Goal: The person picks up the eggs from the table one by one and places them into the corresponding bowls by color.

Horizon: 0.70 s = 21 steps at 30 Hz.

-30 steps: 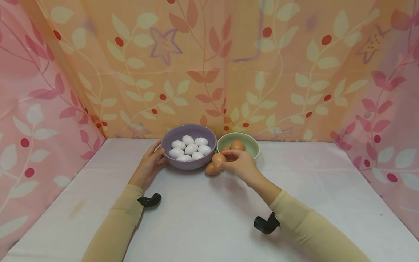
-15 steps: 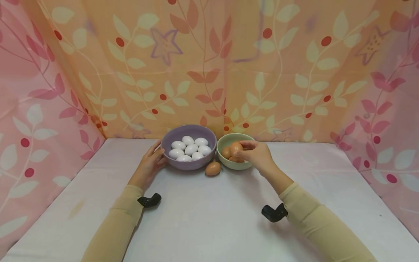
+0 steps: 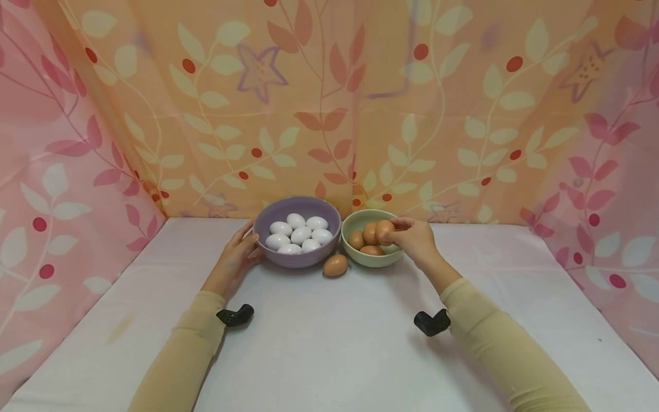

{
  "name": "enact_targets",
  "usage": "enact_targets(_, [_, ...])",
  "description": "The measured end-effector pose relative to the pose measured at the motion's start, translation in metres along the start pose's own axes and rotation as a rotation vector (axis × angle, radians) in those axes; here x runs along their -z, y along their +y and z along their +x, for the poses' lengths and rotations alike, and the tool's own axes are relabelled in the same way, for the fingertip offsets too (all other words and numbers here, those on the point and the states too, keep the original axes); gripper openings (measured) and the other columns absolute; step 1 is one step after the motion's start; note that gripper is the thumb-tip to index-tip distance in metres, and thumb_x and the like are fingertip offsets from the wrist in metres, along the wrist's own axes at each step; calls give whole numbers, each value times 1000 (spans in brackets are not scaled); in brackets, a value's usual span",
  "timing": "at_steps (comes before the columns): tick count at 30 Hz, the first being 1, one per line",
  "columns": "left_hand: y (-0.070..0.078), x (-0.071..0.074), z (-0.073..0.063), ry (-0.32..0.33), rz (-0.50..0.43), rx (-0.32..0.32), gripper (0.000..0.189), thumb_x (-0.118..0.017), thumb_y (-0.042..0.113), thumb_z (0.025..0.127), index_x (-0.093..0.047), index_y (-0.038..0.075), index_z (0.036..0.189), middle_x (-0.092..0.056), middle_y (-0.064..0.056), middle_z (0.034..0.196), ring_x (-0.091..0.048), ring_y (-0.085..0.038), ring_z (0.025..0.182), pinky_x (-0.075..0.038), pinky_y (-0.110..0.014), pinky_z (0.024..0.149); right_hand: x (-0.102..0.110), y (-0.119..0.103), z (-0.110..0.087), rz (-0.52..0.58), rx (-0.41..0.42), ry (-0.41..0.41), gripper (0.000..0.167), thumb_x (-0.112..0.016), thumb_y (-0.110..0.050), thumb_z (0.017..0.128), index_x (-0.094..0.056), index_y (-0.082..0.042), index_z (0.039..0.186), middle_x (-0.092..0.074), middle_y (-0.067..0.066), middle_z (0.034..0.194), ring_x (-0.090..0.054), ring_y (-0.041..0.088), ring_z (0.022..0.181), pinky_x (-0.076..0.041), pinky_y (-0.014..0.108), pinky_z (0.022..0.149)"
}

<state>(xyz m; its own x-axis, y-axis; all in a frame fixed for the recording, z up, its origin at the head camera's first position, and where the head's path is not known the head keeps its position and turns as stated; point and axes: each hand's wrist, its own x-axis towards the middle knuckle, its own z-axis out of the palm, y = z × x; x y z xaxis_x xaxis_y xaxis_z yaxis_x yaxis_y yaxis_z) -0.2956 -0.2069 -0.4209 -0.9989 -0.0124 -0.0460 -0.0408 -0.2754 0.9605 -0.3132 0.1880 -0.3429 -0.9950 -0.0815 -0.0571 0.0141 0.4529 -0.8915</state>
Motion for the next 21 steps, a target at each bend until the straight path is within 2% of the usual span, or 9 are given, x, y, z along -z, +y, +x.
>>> enact_targets(5, [0, 1, 1, -2, 4, -1, 59, -53, 20, 103, -30, 25, 157, -23, -2, 166, -36, -26, 146, -34, -51, 116, 2, 2, 5, -8, -1, 23, 60, -70, -17, 91, -48, 4, 143, -50, 22, 147, -56, 20, 117, -50, 7, 75])
enact_targets(8, [0, 0, 1, 3, 5, 4, 59, -54, 20, 103, -30, 25, 157, -24, -2, 166, -37, -26, 146, -34, -51, 116, 2, 3, 7, 10, 6, 32, 58, -68, -12, 91, -48, 6, 143, -51, 24, 146, -54, 25, 123, -51, 9, 78])
enact_targets(11, [0, 0, 0, 7, 6, 8, 59, -54, 20, 103, -30, 26, 157, -24, -2, 166, -37, -25, 146, -35, -50, 116, 2, 3, 10, -25, 17, 32, 58, -68, -12, 91, -48, 7, 142, -50, 24, 147, -51, 31, 131, -53, 22, 93])
enact_targets(15, [0, 0, 0, 4, 9, 5, 60, -54, 20, 103, -29, 26, 157, -24, -2, 166, -36, -25, 146, -34, -51, 116, 4, 4, 13, -96, 21, 30, 58, -70, -14, 90, -50, 7, 140, -49, 23, 148, -46, 36, 137, -44, 43, 110])
enact_targets(18, [-1, 1, 1, 3, 10, 4, 60, -54, 21, 103, -29, 26, 157, -24, -2, 166, -36, -25, 146, -34, -51, 117, 5, 4, 15, -124, 22, 19, 58, -72, -13, 89, -51, 8, 139, -52, 26, 144, -48, 37, 134, -44, 46, 110])
enact_targets(21, [-1, 1, 2, 5, 8, 5, 60, -54, 21, 103, -29, 26, 157, -24, -2, 166, -36, -26, 146, -34, -51, 117, 6, 4, 17, -165, 33, 8, 57, -73, -13, 88, -53, 9, 137, -56, 28, 140, -53, 37, 129, -48, 44, 106])
